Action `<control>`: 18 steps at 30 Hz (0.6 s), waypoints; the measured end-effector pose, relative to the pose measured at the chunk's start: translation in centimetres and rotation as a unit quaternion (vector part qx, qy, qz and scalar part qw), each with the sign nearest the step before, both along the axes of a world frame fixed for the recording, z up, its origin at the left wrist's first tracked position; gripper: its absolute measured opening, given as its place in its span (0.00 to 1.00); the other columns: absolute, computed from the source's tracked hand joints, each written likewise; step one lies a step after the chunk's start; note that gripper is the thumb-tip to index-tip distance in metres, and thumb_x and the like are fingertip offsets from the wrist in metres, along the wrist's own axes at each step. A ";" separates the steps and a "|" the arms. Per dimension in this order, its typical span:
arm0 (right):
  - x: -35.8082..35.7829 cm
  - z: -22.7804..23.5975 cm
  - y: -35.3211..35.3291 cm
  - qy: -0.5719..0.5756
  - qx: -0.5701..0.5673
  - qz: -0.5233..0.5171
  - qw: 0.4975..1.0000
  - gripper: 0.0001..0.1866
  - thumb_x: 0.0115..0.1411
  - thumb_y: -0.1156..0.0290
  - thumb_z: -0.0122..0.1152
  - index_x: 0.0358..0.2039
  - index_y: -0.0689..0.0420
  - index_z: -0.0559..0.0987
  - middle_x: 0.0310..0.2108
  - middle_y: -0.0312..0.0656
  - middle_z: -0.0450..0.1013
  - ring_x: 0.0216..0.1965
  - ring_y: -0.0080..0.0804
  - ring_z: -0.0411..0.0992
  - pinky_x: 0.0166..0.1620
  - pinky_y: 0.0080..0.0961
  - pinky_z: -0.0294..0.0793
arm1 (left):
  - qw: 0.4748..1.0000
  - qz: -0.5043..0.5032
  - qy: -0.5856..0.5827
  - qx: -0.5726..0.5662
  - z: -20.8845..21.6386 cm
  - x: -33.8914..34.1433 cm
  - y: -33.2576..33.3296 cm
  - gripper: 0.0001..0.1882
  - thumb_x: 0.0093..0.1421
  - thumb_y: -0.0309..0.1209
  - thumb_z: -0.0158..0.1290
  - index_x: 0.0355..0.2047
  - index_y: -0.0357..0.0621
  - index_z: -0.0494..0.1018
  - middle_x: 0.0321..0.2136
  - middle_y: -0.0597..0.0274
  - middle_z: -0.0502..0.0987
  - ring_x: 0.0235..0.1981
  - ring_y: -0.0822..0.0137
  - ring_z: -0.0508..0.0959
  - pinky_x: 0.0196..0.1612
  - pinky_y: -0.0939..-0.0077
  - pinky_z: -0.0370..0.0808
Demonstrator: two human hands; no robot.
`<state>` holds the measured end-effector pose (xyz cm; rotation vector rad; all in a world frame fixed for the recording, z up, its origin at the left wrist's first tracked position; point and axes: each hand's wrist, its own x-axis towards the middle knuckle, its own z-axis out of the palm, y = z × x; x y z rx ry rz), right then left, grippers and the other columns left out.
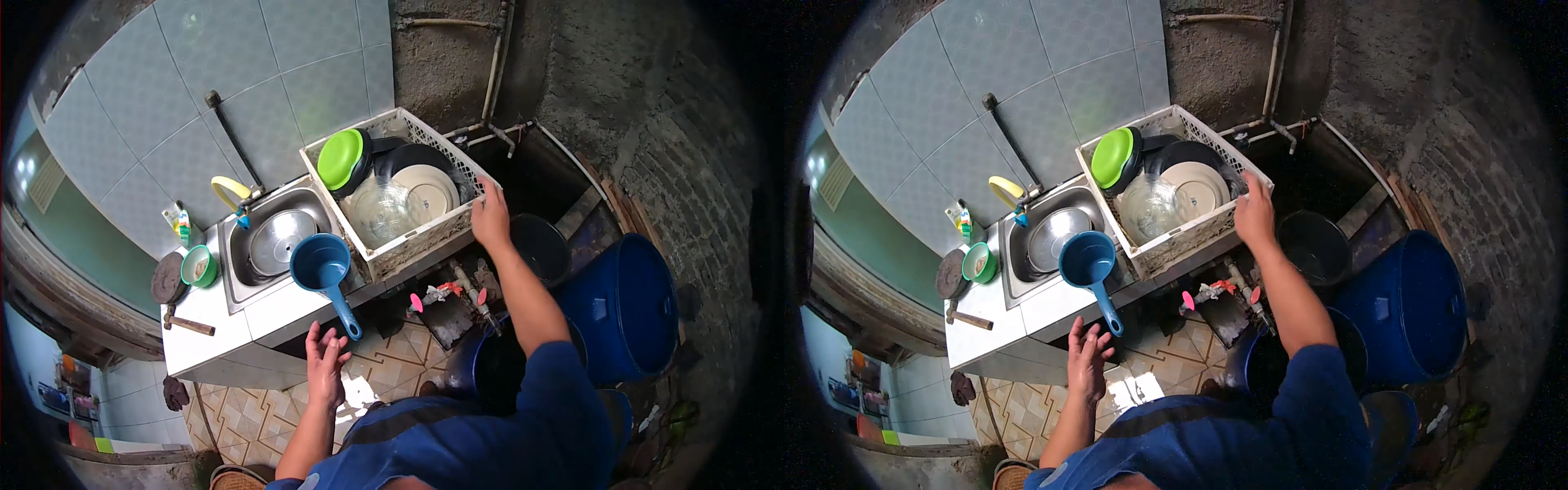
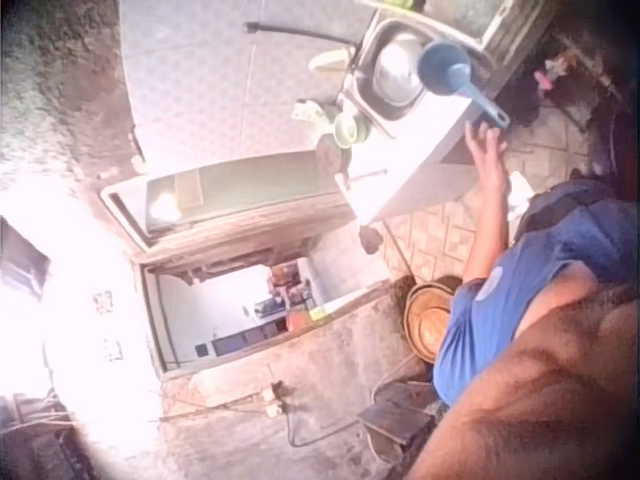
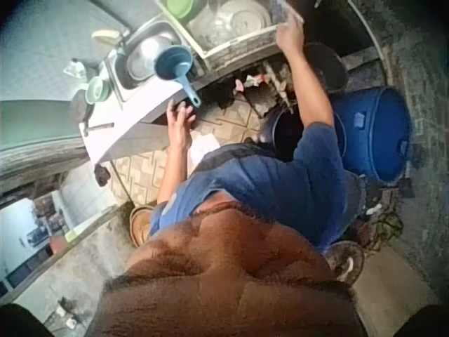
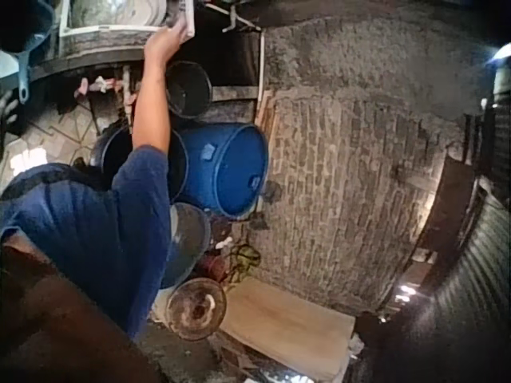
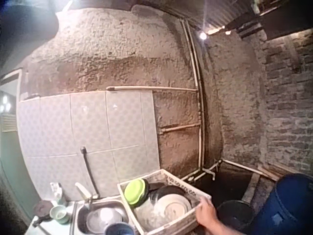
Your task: The person repeatedly dips a black bucket into a large blue barrel of water, filling and emptying it while also handling a small blue scoop and a sponge at a sink.
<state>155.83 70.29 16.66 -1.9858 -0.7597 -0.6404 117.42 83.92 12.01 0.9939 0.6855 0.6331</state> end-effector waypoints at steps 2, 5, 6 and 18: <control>-3.3 -1.8 -0.8 0.078 0.001 0.054 0.995 0.21 0.52 0.78 0.54 0.49 0.60 0.69 0.46 0.53 0.69 0.48 0.53 0.67 0.51 0.39 0.66 | 0.999 -0.017 0.003 -0.045 -0.7 1.1 0.1 0.31 0.62 0.35 0.51 0.61 0.49 0.50 0.48 0.57 0.68 0.40 0.67 0.75 0.38 0.74 0.73; -9.2 -6.5 -1.9 0.144 0.032 0.076 0.986 0.19 0.50 0.75 0.59 0.45 0.58 0.72 0.34 0.45 0.71 0.37 0.38 0.71 0.38 0.32 0.72 | 0.993 -0.058 0.009 -0.101 -1.4 2.6 0.3 0.27 0.62 0.34 0.50 0.59 0.48 0.54 0.41 0.58 0.73 0.35 0.65 0.77 0.35 0.74 0.73; -11.7 -7.3 -2.6 0.161 0.011 0.103 0.982 0.18 0.50 0.75 0.59 0.44 0.58 0.72 0.31 0.44 0.72 0.33 0.36 0.72 0.37 0.30 0.72 | 0.991 -0.075 0.005 -0.112 -1.3 3.2 0.3 0.25 0.62 0.34 0.50 0.57 0.48 0.56 0.39 0.59 0.74 0.34 0.65 0.77 0.35 0.75 0.73; -26.6 -10.7 -2.0 0.492 -0.055 0.380 0.781 0.20 0.58 0.69 0.59 0.49 0.63 0.70 0.42 0.46 0.73 0.43 0.31 0.73 0.46 0.26 0.71 | 0.990 -0.127 -0.061 -0.019 -2.4 -2.1 1.0 0.17 0.61 0.27 0.51 0.49 0.46 0.62 0.37 0.58 0.76 0.34 0.67 0.78 0.33 0.77 0.74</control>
